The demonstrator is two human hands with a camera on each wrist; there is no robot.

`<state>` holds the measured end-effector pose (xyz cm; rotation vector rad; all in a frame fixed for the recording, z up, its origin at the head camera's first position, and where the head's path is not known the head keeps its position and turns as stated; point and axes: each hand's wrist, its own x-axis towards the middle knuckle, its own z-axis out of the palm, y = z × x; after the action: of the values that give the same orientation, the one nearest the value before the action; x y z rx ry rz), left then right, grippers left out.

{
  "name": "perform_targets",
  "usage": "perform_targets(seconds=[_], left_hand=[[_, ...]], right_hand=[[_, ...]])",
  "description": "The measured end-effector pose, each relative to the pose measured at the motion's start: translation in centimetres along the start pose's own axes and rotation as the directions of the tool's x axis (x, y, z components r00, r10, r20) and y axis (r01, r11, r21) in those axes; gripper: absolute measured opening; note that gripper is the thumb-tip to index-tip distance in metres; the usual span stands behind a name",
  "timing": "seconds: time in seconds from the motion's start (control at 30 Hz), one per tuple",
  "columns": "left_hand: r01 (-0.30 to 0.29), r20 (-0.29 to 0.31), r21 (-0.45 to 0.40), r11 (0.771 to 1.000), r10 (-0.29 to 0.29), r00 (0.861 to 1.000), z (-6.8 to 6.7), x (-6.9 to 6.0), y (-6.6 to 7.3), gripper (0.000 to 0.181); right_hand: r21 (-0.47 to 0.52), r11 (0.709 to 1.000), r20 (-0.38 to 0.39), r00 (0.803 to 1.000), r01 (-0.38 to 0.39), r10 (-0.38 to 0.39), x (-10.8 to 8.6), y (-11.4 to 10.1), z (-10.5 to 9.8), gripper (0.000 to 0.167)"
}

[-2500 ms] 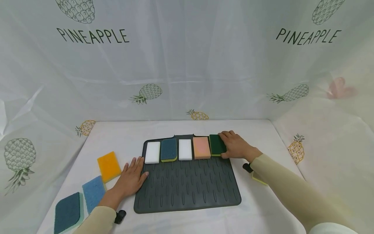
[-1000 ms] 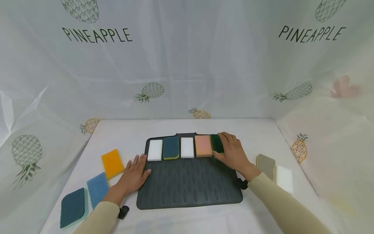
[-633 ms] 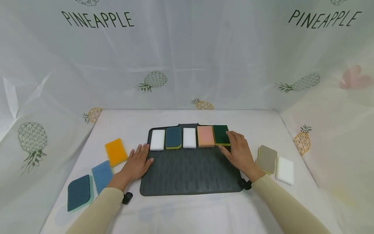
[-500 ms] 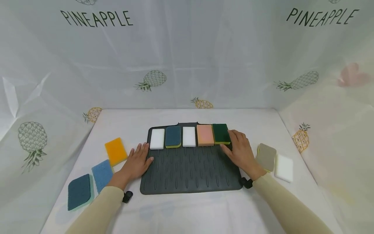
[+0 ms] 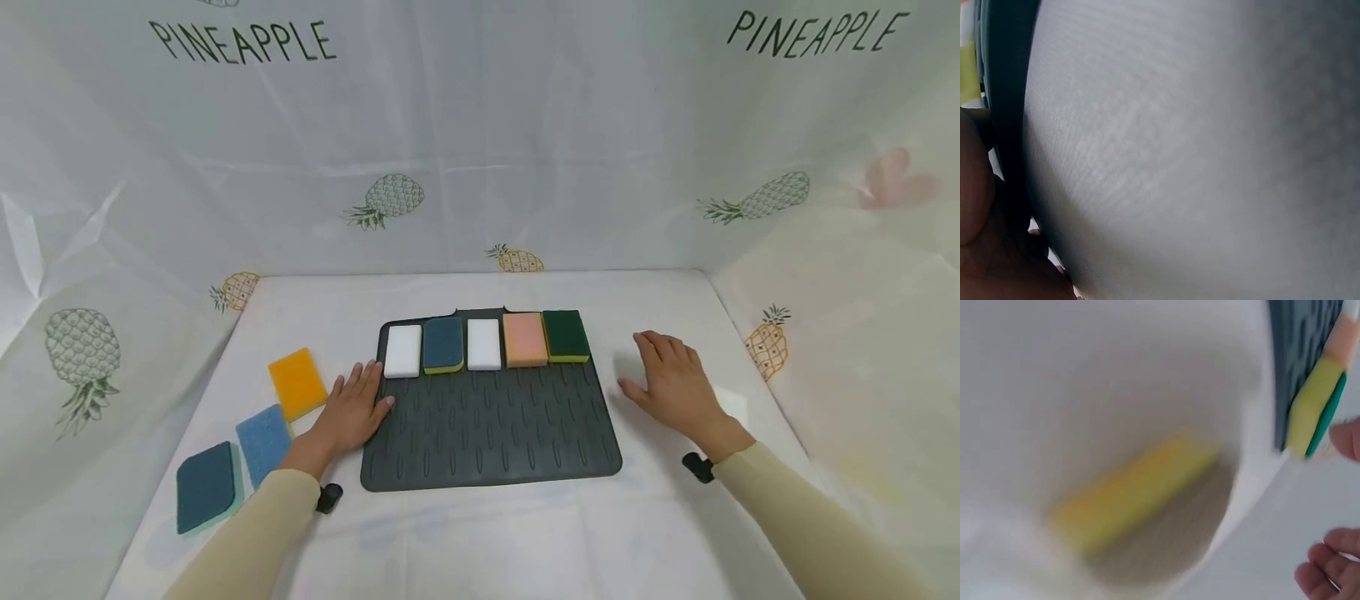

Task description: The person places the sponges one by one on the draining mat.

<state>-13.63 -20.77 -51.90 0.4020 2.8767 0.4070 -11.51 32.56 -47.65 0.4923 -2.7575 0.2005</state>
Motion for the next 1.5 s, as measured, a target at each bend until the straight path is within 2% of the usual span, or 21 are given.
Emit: perform_targets(seconds=[0.17,0.27,0.37,0.47,0.7,0.77,1.0,1.13,1.2,1.3,1.4,1.5], left_hand=[[0.006,-0.016,0.007,1.0,-0.006,1.0,0.2,-0.8,-0.8,0.075],[0.004,-0.022,-0.013,1.0,-0.004,1.0,0.2,-1.2,-1.3,0.075],[-0.015,-0.022,-0.034,0.999,0.014,1.0,0.2,-1.3,-1.6,0.076],[-0.021,-0.024,-0.032,0.999,0.02,1.0,0.4,-1.1,-1.7,0.077],[-0.007,-0.008,-0.019,1.0,0.006,1.0,0.6,-0.8,-1.5,0.076],[-0.008,-0.006,-0.004,1.0,0.008,1.0,0.6,-0.8,-1.4,0.075],[-0.024,-0.014,-0.007,1.0,0.024,1.0,0.3,-0.7,-1.0,0.075],[-0.025,-0.011,-0.006,1.0,0.025,1.0,0.3,-0.5,-0.9,0.075],[-0.028,-0.009,-0.008,1.0,0.028,1.0,0.2,-0.3,-0.8,0.075],[-0.026,0.001,-0.011,1.0,0.026,1.0,0.1,-0.1,-0.6,0.075],[-0.018,0.013,-0.01,1.0,0.018,1.0,-0.1,-0.1,-0.4,0.075],[-0.017,0.022,-0.008,1.0,0.017,1.0,-0.2,0.0,-0.3,0.075]], right_hand=[[-0.054,0.998,0.168,0.985,-0.028,0.037,-2.2,3.4,-2.6,0.085],[-0.059,0.995,0.271,0.958,-0.081,0.094,-3.0,4.9,-3.4,0.094],[-0.062,0.99,0.358,0.923,-0.129,0.143,-3.5,5.9,-3.8,0.104],[-0.062,0.988,0.407,0.9,-0.145,0.158,-3.5,6.5,-3.9,0.109],[-0.017,0.978,0.467,0.863,-0.21,0.193,-4.0,6.3,-3.5,0.107],[-0.009,0.977,0.455,0.869,-0.212,0.193,-4.5,6.2,-3.4,0.108],[0.008,0.992,0.288,0.951,-0.123,0.115,-5.9,5.6,-2.8,0.117],[-0.012,0.998,0.206,0.976,-0.069,0.07,-5.6,5.7,-2.8,0.115],[-0.033,0.998,0.162,0.985,-0.046,0.051,-5.2,5.9,-3.2,0.112],[-0.048,0.998,0.136,0.99,-0.04,0.046,-4.1,6.1,-3.9,0.11],[-0.046,0.996,0.144,0.986,-0.074,0.08,-2.7,5.5,-4.4,0.11],[-0.032,0.994,0.146,0.983,-0.105,0.109,-1.2,4.0,-4.6,0.109]])
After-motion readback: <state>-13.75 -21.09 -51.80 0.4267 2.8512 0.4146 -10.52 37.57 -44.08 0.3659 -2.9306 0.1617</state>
